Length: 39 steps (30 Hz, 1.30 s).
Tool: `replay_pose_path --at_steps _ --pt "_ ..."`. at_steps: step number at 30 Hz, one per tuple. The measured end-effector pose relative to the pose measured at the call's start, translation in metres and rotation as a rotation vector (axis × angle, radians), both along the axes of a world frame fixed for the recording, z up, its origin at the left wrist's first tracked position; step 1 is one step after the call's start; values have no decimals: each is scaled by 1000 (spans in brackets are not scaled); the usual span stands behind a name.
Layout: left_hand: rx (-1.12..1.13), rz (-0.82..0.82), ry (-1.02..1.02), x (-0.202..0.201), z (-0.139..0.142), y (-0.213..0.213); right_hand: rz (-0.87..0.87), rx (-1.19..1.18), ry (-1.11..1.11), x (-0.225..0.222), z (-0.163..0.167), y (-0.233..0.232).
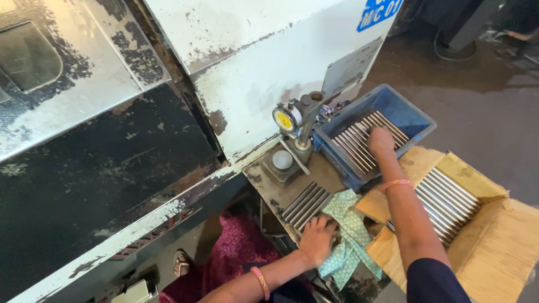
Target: The person measures cylindrical metal rods using a dial indicator mounted on a CNC machine. They place each rod against the indicator, read the measurement, and then open the machine door to insert the rod into the internal fixture. The process is repeated for multiple rods.
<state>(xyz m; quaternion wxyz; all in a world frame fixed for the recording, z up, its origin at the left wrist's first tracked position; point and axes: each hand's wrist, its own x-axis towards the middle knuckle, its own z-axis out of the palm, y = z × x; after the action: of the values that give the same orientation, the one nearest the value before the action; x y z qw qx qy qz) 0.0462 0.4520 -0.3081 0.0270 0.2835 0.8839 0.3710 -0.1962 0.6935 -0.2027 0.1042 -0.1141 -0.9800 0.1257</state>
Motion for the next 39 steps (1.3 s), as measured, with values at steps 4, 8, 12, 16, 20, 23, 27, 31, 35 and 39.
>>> replay_pose_path --at_steps 4,8,12,16,20,23,27,31,35,39 --pt "-55 -34 16 0 0 -1 152 -81 183 11 6 27" --pt "-6 -46 16 1 -9 -9 57 -222 185 57 16 86" --pt "39 -80 -1 3 -15 -16 -23 -94 -210 119 23 148" --pt "126 -82 83 7 -19 -20 -45 -67 -305 150 13 168" --pt "113 -82 37 9 -18 -25 -217 39 -390 161 -8 148" --pt "92 -90 10 7 -17 -28 -232 89 -314 161 -11 137" --pt "110 -78 23 7 -17 -25 -253 133 -351 161 -1 135" --pt "86 -61 -51 9 -17 -28 -137 183 -248 157 -1 130" --pt "118 -62 18 7 -15 -28 -98 218 -198 158 -11 125" --pt "66 -64 -35 9 -14 -31 -87 229 -258 163 -16 123"
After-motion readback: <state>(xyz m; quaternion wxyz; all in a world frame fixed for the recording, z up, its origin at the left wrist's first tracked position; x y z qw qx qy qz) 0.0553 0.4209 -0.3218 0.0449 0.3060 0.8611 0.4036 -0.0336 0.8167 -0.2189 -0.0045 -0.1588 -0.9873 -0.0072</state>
